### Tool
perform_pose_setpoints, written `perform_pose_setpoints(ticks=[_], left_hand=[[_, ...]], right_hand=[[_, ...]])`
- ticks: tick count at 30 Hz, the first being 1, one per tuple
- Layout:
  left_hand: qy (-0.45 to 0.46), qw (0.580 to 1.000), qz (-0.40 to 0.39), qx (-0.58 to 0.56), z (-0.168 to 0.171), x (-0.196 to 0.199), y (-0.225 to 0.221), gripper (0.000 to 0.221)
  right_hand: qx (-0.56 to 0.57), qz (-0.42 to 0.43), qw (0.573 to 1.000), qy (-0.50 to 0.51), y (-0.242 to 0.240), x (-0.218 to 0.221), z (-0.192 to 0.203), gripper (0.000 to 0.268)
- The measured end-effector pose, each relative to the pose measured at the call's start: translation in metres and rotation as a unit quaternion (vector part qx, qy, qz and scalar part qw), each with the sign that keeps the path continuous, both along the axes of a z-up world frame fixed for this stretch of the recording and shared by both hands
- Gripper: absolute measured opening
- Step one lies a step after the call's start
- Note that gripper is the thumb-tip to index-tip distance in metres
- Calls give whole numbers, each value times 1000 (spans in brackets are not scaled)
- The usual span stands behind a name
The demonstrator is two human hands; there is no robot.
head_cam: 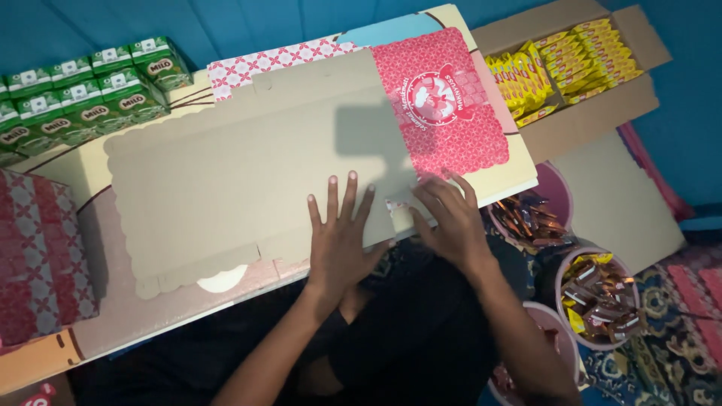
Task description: Applying adhesive stickers to a cardboard box template for assembly
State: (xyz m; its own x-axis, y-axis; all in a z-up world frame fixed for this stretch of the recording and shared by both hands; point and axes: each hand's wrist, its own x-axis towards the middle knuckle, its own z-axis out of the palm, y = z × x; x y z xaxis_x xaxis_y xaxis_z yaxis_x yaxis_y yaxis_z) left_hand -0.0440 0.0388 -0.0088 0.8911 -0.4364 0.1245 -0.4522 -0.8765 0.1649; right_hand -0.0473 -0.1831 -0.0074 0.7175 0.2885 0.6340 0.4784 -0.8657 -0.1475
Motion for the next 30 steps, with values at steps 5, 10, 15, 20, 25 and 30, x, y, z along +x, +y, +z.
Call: perform_pose_setpoints(ticks=[5, 10, 15, 20, 25, 30], left_hand=[[7, 999, -9, -37, -6, 0, 3, 98], [7, 998, -15, -52, -10, -1, 5, 97], [3, 998, -15, -66, -11, -1, 4, 100], [12, 996, -16, -83, -10, -2, 5, 97], [25, 996, -18, -80, -9, -2, 6, 94], [31, 995, -21, -89, -12, -2, 6, 94]], right_hand=[[-32, 21, 997, 69, -19, -12, -31, 32], [-25, 27, 994, 102, -13, -14, -18, 35], [-20, 69, 985, 160, -25, -1, -24, 58], [-16, 78, 965, 251, -26, 26, 6, 57], [-10, 20, 926, 376, -14, 60, 35, 30], [7, 4, 904, 428, -9, 89, 47, 37]])
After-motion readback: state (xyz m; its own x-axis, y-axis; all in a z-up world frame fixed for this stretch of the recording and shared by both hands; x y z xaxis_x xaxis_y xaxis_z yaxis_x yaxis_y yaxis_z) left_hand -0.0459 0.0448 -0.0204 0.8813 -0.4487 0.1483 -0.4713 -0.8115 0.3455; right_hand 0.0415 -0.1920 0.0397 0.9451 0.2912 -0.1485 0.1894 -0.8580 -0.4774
